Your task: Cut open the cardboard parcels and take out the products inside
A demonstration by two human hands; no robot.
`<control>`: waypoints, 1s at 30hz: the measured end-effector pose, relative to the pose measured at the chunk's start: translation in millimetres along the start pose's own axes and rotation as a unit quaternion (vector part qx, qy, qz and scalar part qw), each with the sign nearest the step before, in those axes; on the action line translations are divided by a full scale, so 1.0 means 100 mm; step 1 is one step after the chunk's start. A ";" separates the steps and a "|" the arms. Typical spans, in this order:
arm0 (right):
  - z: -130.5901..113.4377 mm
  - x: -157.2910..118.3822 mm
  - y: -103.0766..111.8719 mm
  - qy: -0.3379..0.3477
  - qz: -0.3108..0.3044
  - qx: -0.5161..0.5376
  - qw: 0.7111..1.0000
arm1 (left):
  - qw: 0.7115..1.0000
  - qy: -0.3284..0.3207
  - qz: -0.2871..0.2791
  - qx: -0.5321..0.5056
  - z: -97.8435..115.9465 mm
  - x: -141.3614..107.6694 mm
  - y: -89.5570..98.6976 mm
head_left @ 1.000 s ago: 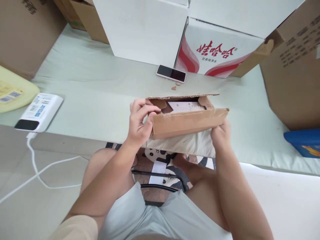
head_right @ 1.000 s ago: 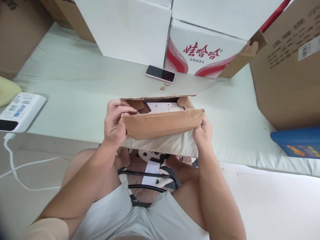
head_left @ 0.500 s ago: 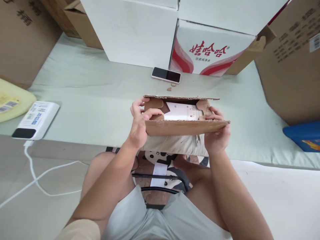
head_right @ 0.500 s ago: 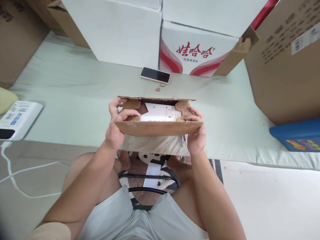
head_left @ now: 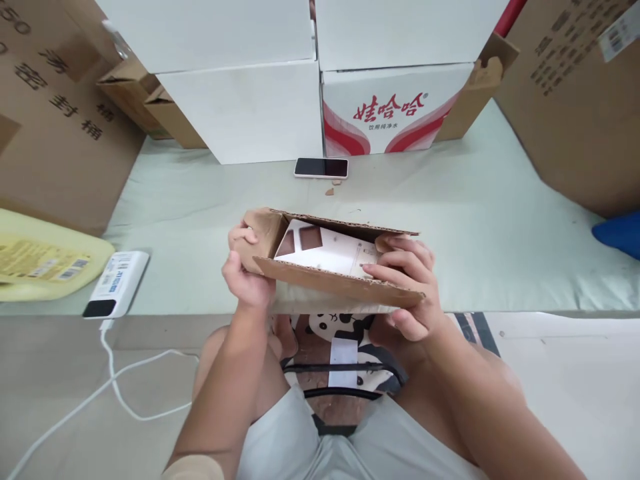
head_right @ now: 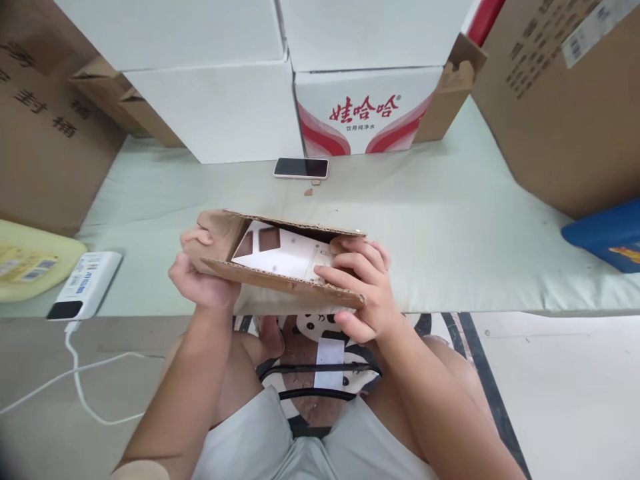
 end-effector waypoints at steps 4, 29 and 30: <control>-0.11 -0.03 -0.12 0.029 0.123 -0.073 0.989 | 0.998 -0.036 0.044 0.036 0.15 0.04 0.14; -0.21 -0.10 -0.13 0.017 0.171 -0.039 0.984 | 0.537 -0.087 -0.614 0.572 1.37 0.40 -0.94; -0.20 -0.09 -0.12 0.012 0.174 -0.044 0.984 | 0.551 -0.085 -0.608 0.565 1.40 0.44 -0.94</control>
Point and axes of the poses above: each hand's wrist, its own x-axis towards the middle knuckle, its own y-axis out of the back of the hand, z = x × y, the point moved 1 cm from there along x, towards the middle knuckle, and after that the axes turned 8 degrees about y, right-handed, at the moved point
